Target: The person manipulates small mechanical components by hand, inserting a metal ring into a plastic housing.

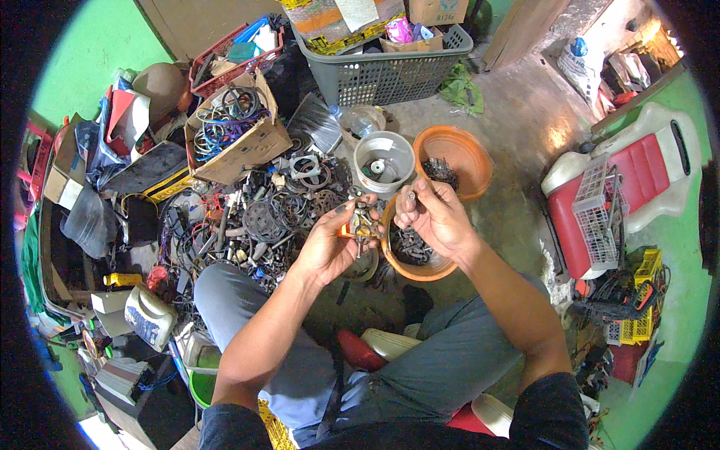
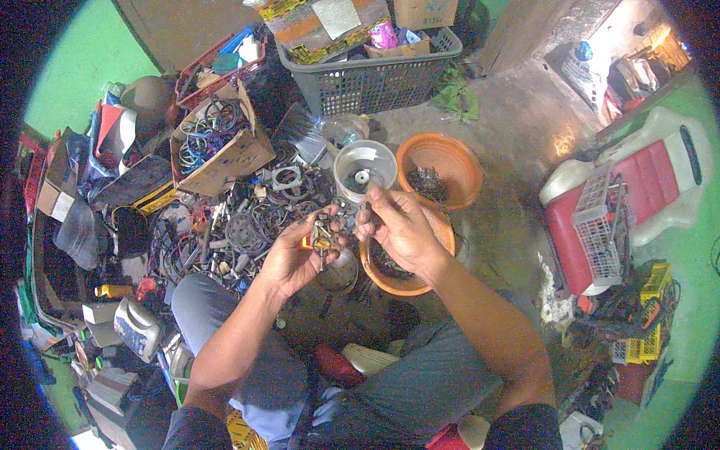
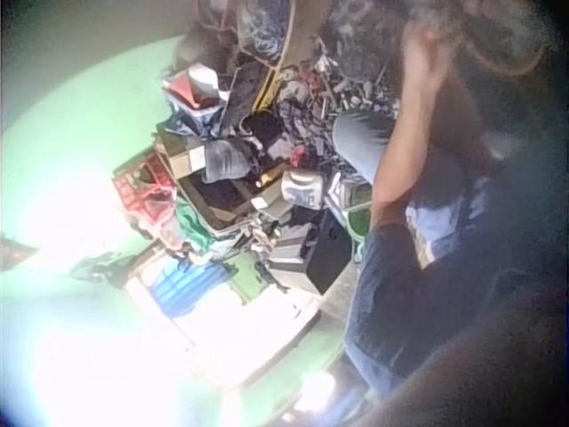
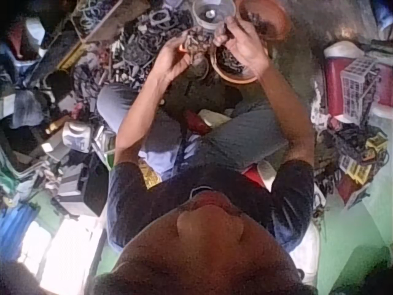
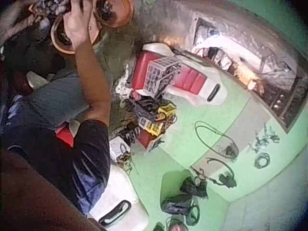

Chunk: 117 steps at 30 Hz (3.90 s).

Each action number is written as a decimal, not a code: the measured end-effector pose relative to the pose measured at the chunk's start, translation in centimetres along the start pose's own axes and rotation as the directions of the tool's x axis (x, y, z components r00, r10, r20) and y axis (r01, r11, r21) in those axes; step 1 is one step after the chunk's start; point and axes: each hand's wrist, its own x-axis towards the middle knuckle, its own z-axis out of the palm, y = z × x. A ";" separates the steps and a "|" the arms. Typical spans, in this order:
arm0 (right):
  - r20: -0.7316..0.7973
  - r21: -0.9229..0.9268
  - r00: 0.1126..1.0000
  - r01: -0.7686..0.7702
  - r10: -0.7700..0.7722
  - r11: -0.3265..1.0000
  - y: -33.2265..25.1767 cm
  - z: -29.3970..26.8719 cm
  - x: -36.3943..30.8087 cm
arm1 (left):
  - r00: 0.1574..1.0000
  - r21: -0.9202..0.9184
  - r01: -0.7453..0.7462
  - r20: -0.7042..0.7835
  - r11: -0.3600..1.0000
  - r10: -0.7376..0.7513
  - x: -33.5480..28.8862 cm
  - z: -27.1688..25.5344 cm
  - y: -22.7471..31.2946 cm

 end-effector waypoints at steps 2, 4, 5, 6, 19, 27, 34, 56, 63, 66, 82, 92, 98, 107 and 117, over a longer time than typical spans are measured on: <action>-0.041 -0.020 0.999 0.004 -0.005 1.000 -0.5 0.4 -0.2 | 1.000 -0.002 0.004 -0.017 1.000 -0.004 0.1 -0.1 0.0; -0.108 -0.414 0.994 -0.042 -0.003 0.909 -2.9 0.8 0.1 | 0.999 -0.016 0.007 -0.054 1.000 -0.007 -0.1 -0.2 0.1; -0.146 -0.590 0.989 -0.072 -0.018 0.804 -4.4 0.4 0.3 | 0.997 -0.029 0.011 -0.070 1.000 -0.013 -0.1 0.0 0.2; -0.106 -0.676 0.990 0.000 -0.098 0.737 -5.4 -0.8 0.6 | 0.996 -0.046 0.016 -0.082 0.999 -0.020 0.0 0.3 0.1; -0.202 -0.967 0.835 -0.253 -0.512 -0.030 -8.9 -13.4 1.3 | 0.998 0.012 0.056 0.017 0.998 -0.056 0.1 1.2 -0.2; -0.048 -0.995 0.897 -0.082 -0.440 -0.057 -7.5 -10.2 2.4 | 0.998 0.188 0.046 -0.050 0.981 -0.037 0.0 0.4 -0.4; 0.356 -0.904 0.912 0.392 -0.204 0.174 -3.9 -1.3 0.4 | 0.985 0.150 0.165 -0.072 0.975 -0.155 0.4 0.5 -0.8; -0.022 -0.858 0.998 0.011 -0.059 0.513 -1.1 1.2 -0.4 | 0.972 0.253 0.176 -0.196 0.951 -0.128 0.1 1.0 -0.8; 0.003 -0.615 1.000 0.005 -0.004 0.789 -1.5 -0.6 0.3 | 0.979 0.272 0.173 -0.153 0.947 -0.135 -0.1 1.4 -0.4; 0.018 -0.502 0.999 -0.017 0.030 0.865 -1.6 -0.5 0.1 | 0.979 0.248 0.164 -0.160 0.955 -0.126 -0.1 1.3 -0.5; -0.113 -0.592 0.991 -0.004 -0.078 0.806 -5.6 -2.2 0.4 | 0.988 0.095 0.110 -0.118 0.989 -0.098 0.3 0.4 -0.4; -0.003 -0.998 0.998 -0.006 -0.055 -0.065 -6.8 -5.7 -0.6 | 0.994 0.021 0.065 -0.085 0.998 -0.063 0.4 0.2 -0.3; -0.089 -0.972 0.984 -0.051 0.156 -0.231 -6.1 -4.8 -0.9 | 0.995 -0.048 0.074 -0.068 0.996 -0.077 0.8 0.0 -0.7; 0.193 -0.980 0.978 0.189 -0.084 -0.057 -5.7 -2.7 -0.8 | 0.996 -0.192 0.079 -0.029 0.978 -0.087 1.0 -0.2 -0.8; 0.342 -0.930 0.929 0.356 -0.139 0.093 -4.3 -0.4 -1.1 | 0.999 -0.135 0.040 -0.019 0.990 -0.042 1.0 0.0 -0.9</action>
